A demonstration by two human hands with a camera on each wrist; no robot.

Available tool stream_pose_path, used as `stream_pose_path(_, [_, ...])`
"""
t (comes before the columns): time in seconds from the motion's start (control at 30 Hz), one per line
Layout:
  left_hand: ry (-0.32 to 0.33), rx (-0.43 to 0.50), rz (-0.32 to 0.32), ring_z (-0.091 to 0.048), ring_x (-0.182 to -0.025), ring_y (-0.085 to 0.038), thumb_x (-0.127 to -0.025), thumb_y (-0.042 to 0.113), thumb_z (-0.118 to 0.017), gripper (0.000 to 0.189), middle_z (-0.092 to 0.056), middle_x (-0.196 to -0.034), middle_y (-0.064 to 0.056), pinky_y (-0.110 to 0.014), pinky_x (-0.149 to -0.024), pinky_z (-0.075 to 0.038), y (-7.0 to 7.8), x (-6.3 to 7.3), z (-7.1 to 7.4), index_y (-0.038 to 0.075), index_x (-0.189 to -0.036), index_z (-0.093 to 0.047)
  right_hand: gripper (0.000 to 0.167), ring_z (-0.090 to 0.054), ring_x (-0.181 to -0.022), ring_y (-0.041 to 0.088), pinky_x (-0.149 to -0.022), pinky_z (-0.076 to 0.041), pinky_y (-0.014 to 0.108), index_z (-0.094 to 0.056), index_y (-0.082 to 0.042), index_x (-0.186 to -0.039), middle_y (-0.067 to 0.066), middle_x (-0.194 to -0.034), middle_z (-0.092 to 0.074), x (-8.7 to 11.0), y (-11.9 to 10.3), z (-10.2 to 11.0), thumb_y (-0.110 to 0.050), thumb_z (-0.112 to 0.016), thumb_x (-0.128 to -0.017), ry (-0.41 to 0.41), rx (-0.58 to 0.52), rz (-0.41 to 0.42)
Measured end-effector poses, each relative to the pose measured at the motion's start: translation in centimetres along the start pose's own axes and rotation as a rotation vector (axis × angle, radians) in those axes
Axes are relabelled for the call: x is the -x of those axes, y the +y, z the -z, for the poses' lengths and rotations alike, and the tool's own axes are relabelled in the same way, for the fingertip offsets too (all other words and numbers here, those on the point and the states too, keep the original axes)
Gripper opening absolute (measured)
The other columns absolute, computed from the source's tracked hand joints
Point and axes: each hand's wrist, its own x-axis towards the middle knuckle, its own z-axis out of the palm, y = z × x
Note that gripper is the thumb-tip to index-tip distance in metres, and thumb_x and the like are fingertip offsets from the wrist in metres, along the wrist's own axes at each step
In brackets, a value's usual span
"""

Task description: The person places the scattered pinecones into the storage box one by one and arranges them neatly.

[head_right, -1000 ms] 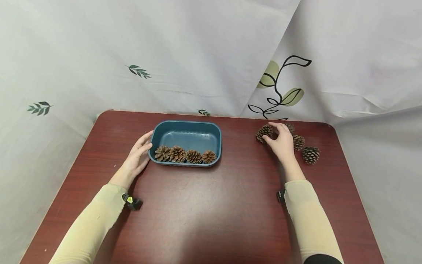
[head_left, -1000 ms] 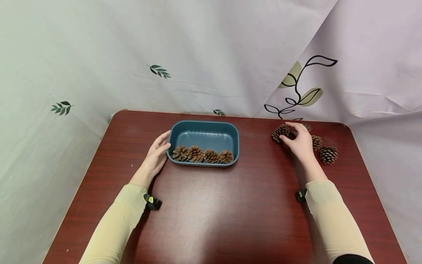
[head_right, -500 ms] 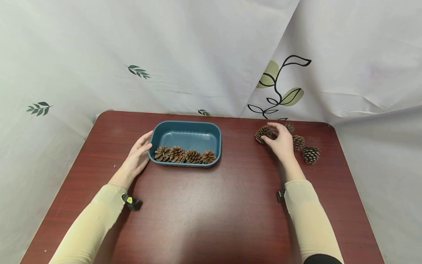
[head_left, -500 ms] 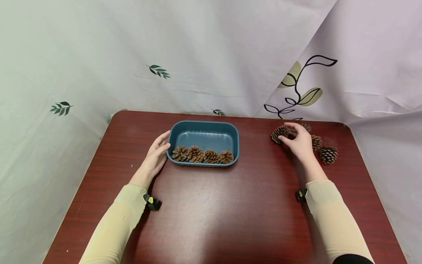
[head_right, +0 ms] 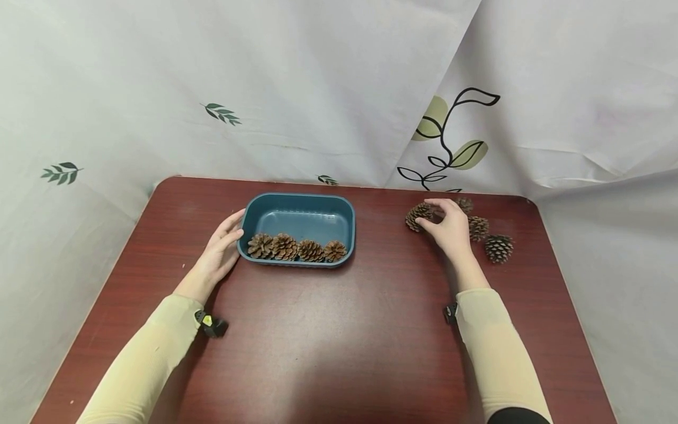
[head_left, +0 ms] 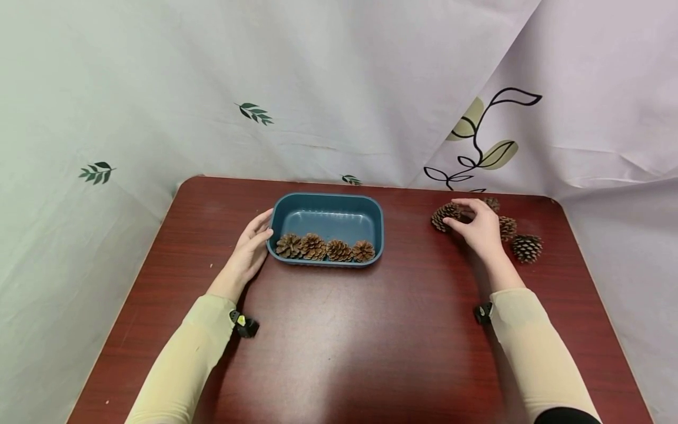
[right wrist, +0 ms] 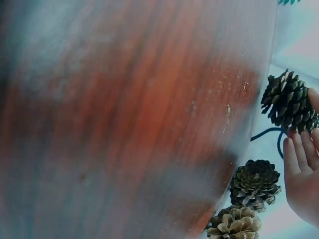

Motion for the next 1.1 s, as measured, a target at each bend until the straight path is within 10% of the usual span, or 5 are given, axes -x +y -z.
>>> stream_pose_path(0.13, [0.000, 0.011, -0.001, -0.053, -0.134, -0.009, -0.112, 0.002, -0.045, 0.050, -0.053, -0.148, 0.009, -0.021, -0.105, -0.046, 0.0, 0.0, 0.0, 0.016, -0.160, -0.042, 0.045, -0.067, -0.123, 0.045, -0.106, -0.051, 0.054, -0.069, 0.002, -0.134, 0.025, -0.133, -0.066, 0.0, -0.6, -0.1, -0.007, -0.083, -0.092, -0.003, -0.005, 0.009])
stream_pose_path(0.47, [-0.006, 0.002, 0.000, -0.052, -0.135, -0.009, -0.112, 0.002, -0.045, 0.053, -0.052, -0.149, 0.009, -0.022, -0.107, -0.045, 0.0, 0.0, 0.1, 0.013, -0.163, -0.038, 0.046, -0.069, -0.116, 0.039, -0.089, -0.039, 0.002, -0.071, 0.002, -0.132, 0.023, -0.130, -0.069, 0.1, -2.5, -0.8, -0.005, -0.085, -0.089, 0.010, -0.049, 0.078])
stream_pose_path(0.6, [-0.006, 0.001, 0.006, -0.053, -0.134, -0.008, -0.112, 0.003, -0.045, 0.053, -0.051, -0.149, 0.010, -0.021, -0.106, -0.046, -0.1, 0.0, 0.1, 0.014, -0.164, -0.037, 0.046, -0.067, -0.113, 0.033, -0.090, -0.043, 0.006, -0.072, 0.000, -0.131, 0.021, -0.131, -0.069, 0.1, -3.7, -1.3, -0.005, -0.087, -0.088, 0.008, -0.060, 0.102])
stream_pose_path(0.83, [-0.007, 0.000, 0.005, -0.054, -0.132, -0.006, -0.112, 0.003, -0.045, 0.053, -0.052, -0.147, 0.012, -0.021, -0.106, -0.046, -0.1, 0.1, 0.0, 0.013, -0.163, -0.037, 0.046, -0.068, -0.115, 0.034, -0.100, -0.053, 0.048, -0.073, -0.004, -0.132, 0.019, -0.129, -0.070, 0.1, -5.9, -2.0, -0.005, -0.087, -0.088, 0.001, -0.102, 0.141])
stream_pose_path(1.1, [-0.020, 0.001, -0.014, -0.054, -0.132, -0.005, -0.112, 0.004, -0.047, 0.051, -0.053, -0.147, 0.012, -0.021, -0.106, -0.045, 0.0, 0.2, 0.1, 0.015, -0.162, -0.041, 0.048, -0.068, -0.120, 0.035, -0.106, -0.052, 0.051, -0.074, -0.003, -0.131, 0.018, -0.128, -0.070, 0.1, -8.5, -2.9, -0.002, -0.088, -0.085, -0.005, -0.170, 0.188])
